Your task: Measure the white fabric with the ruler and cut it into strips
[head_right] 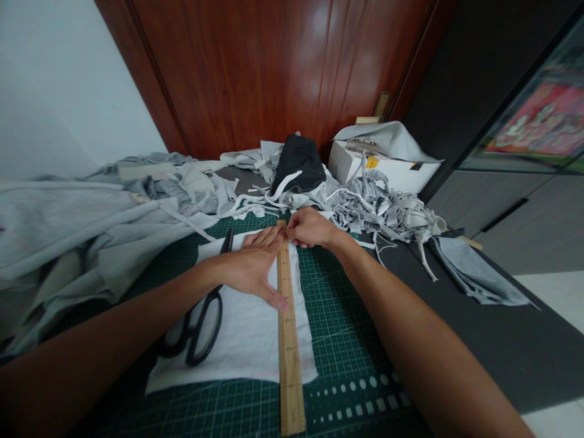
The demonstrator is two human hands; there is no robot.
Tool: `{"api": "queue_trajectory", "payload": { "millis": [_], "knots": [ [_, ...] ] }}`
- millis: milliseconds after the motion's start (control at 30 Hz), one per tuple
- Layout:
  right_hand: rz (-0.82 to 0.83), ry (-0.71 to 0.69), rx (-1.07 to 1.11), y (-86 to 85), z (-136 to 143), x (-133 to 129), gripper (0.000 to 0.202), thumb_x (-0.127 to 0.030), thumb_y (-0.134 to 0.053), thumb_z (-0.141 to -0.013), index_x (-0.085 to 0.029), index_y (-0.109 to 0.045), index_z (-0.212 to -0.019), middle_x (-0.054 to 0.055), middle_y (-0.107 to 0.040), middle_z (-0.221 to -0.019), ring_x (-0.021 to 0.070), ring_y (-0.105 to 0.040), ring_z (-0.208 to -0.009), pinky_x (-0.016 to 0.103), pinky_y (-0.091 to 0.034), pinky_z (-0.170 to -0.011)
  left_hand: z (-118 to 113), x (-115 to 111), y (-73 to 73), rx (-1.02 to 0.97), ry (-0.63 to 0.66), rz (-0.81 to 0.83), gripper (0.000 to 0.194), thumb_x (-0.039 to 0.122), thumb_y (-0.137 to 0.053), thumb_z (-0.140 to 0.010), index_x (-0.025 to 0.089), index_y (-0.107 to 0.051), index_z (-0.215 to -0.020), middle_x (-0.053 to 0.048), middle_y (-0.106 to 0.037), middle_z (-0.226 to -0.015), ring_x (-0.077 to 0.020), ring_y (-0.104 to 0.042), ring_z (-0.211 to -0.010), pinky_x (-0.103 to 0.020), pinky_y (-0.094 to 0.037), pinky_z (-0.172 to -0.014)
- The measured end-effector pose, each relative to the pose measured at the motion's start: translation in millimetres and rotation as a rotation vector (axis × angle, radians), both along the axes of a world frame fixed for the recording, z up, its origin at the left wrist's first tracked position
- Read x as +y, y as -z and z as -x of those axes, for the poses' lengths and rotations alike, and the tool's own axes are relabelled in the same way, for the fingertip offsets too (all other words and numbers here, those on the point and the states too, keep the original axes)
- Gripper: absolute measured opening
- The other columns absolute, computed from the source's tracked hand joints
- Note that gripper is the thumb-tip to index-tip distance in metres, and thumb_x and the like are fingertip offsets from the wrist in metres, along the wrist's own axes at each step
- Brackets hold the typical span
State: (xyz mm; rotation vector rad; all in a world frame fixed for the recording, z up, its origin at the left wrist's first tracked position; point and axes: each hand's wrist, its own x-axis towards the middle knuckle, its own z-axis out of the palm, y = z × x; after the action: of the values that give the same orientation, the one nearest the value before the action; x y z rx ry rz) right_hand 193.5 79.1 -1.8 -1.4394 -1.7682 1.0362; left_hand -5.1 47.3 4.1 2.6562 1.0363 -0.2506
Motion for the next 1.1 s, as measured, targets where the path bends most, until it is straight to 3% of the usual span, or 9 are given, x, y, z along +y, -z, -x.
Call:
{"api": "queue_trajectory", "payload": {
  "millis": [333,533,733,867,1100],
  "knots": [
    [-0.016,0.035,-0.042,0.1,3,-3,0.017,-0.003,-0.068,-0.073,-0.017,-0.063,-0.067,-0.005,-0.059,-0.045,0.0093,-0.050,-0.033,0.017,-0.034,-0.030,-1,0,0.3,0.002,0.018,-0.004,0.172,0.105,-0.058,-0.050,-0.004,0.008,-0.166,-0.028,0.018,-0.171,-0.0454,0.018,-0.161,-0.054,-0.001,-0.132],
    [0.000,-0.002,-0.091,-10.0,0,-5,0.014,-0.004,-0.070,-0.071,-0.016,-0.067,-0.065,-0.004,-0.060,-0.046,0.0094,-0.049,-0.034,0.019,-0.034,-0.032,-1,0,0.7,-0.018,0.010,-0.011,0.172,0.107,-0.058,-0.046,0.008,0.012,-0.168,-0.025,0.010,-0.175,-0.0495,0.010,-0.162,-0.062,-0.005,-0.130],
    [-0.112,0.154,-0.141,-6.2,1,1,0.013,-0.005,-0.065,-0.078,-0.016,-0.069,-0.074,-0.003,-0.063,-0.053,0.0111,-0.056,-0.041,0.020,-0.039,-0.039,-1,0,0.8,-0.003,-0.004,-0.009,0.174,0.108,-0.057,-0.045,0.005,0.013,-0.167,-0.026,0.011,-0.174,-0.0495,0.010,-0.162,-0.060,-0.005,-0.131],
    [-0.133,0.154,-0.213,0.1,5,1,0.012,-0.005,-0.066,-0.080,-0.015,-0.071,-0.076,-0.002,-0.062,-0.049,0.0128,-0.058,-0.042,0.021,-0.041,-0.043,-2,-3,-3.6,0.019,-0.026,-0.001,0.174,0.106,-0.059,-0.045,0.002,0.009,-0.168,-0.028,0.009,-0.174,-0.0520,0.008,-0.161,-0.062,-0.007,-0.130],
    [-0.186,0.168,-0.317,-0.7,12,-2,0.012,-0.004,-0.066,-0.082,-0.013,-0.072,-0.084,0.000,-0.068,-0.056,0.0134,-0.063,-0.049,0.021,-0.044,-0.053,-2,-1,-1.5,0.022,0.010,-0.024,0.173,0.105,-0.058,-0.048,-0.005,0.005,-0.166,-0.028,0.017,-0.172,-0.0458,0.016,-0.162,-0.054,-0.003,-0.132]
  ]
}}
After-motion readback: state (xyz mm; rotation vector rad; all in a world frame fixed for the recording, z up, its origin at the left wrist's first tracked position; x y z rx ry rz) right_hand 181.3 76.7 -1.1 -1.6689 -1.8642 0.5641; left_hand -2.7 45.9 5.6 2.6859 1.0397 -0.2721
